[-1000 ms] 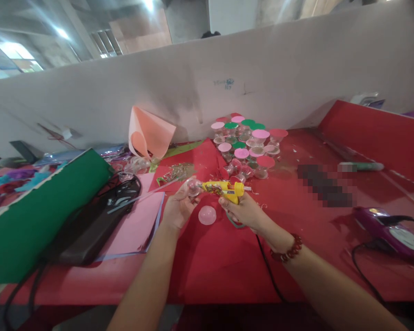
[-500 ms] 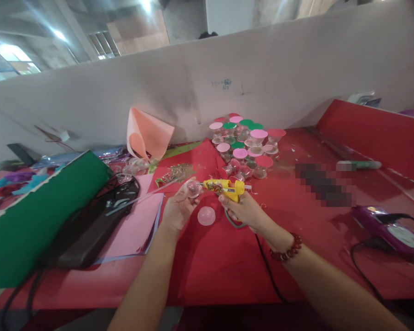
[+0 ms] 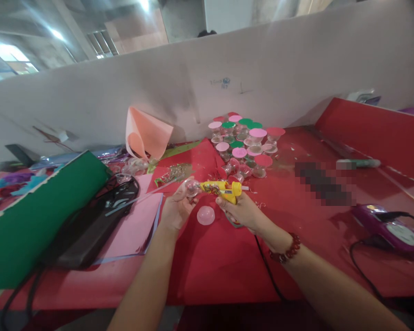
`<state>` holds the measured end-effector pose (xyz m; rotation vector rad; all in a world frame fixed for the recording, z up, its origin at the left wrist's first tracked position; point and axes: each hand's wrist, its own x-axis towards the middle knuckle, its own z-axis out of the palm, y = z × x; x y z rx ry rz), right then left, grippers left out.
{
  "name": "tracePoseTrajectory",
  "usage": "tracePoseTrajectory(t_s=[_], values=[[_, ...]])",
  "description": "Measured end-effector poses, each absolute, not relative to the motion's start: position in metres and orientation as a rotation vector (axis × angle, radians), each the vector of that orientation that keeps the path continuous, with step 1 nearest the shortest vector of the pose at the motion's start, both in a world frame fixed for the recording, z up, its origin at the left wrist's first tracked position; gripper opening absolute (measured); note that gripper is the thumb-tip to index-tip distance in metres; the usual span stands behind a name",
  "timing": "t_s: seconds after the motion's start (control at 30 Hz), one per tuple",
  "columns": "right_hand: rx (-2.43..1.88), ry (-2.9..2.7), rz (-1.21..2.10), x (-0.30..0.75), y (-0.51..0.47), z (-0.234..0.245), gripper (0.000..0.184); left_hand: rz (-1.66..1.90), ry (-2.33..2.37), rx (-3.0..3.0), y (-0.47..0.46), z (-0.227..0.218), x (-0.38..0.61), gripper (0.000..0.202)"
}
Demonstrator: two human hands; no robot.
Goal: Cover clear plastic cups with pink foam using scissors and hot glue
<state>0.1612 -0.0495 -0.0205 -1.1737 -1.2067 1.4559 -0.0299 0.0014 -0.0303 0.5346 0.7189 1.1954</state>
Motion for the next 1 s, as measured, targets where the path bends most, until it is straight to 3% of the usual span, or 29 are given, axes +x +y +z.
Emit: tracePoseTrajectory(t_s=[0.3,0.73,1.0], values=[[-1.176,-1.237,1.457,0.163,-0.049,-0.026,0.036,1.208,0.705,0.526,0.002,-0.030,-0.032,0.047],[-1.266,-1.221,1.394,0.164,-0.051,-0.012,0.037,1.195,0.709,0.531,0.001,-0.025,-0.033,0.033],[-1.192,-1.195,1.393,0.164,-0.049,-0.015,0.043,1.176,0.704,0.557,0.001,-0.031,-0.033,0.042]])
